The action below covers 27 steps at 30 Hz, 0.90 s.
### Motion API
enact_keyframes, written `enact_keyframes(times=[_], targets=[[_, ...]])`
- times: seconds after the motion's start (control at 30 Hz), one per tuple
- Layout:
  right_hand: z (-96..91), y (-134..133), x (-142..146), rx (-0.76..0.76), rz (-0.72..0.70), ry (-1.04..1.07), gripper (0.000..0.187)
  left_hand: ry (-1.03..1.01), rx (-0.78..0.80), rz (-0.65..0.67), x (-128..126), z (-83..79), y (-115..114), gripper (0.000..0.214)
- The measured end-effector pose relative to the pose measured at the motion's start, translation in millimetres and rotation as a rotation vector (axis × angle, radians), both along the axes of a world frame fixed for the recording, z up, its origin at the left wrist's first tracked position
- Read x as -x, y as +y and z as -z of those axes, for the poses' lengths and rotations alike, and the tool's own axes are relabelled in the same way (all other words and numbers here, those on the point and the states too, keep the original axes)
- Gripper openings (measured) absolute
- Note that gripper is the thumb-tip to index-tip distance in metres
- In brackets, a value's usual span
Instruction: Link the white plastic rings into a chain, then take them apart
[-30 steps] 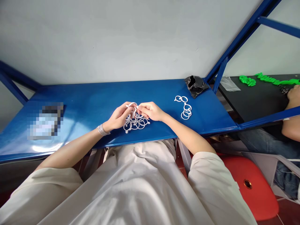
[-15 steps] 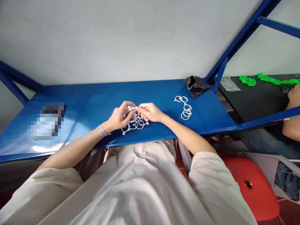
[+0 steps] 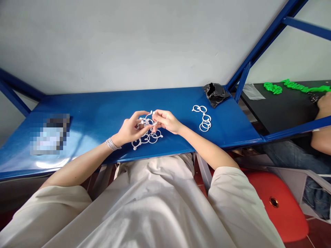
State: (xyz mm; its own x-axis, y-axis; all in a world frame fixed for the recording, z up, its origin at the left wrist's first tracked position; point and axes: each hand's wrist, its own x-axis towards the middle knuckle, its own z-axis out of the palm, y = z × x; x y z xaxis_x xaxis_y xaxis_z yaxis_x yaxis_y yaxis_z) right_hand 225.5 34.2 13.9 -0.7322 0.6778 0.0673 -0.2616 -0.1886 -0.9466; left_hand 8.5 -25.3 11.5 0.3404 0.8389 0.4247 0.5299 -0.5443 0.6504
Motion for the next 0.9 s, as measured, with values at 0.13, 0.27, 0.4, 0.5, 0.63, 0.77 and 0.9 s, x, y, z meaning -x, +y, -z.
enact_keyframes(times=[0.13, 0.27, 0.4, 0.5, 0.63, 0.77, 0.9], targets=[[-0.1, 0, -1, -0.007, -0.036, 0.0, 0.048, -0.027, -0.039, -0.01, 4, 2.3, 3, 0.046], [1.5, 2, 0, -0.087, 0.019, -0.065, 0.052, -0.005, -0.047, 0.014, 4, 3.2, 2, 0.051], [4.1, 2, 2, -0.104, 0.061, -0.132, 0.053, -0.022, -0.072, 0.004, 1, 3.0, -1, 0.06], [4.1, 2, 2, -0.084, 0.06, -0.13, 0.055, -0.051, -0.085, -0.052, -2, 2.8, -3, 0.056], [4.2, 3, 1, -0.14, 0.047, -0.152, 0.056, -0.041, -0.083, -0.051, -1, 3.7, -3, 0.049], [8.5, 3, 0, -0.281, 0.138, -0.177, 0.056, -0.007, -0.087, -0.059, 0, 3.6, -2, 0.044], [9.7, -1, -3, -0.592, 0.252, -0.267, 0.047, -0.005, -0.09, -0.036, 1, 1.8, -1, 0.039]])
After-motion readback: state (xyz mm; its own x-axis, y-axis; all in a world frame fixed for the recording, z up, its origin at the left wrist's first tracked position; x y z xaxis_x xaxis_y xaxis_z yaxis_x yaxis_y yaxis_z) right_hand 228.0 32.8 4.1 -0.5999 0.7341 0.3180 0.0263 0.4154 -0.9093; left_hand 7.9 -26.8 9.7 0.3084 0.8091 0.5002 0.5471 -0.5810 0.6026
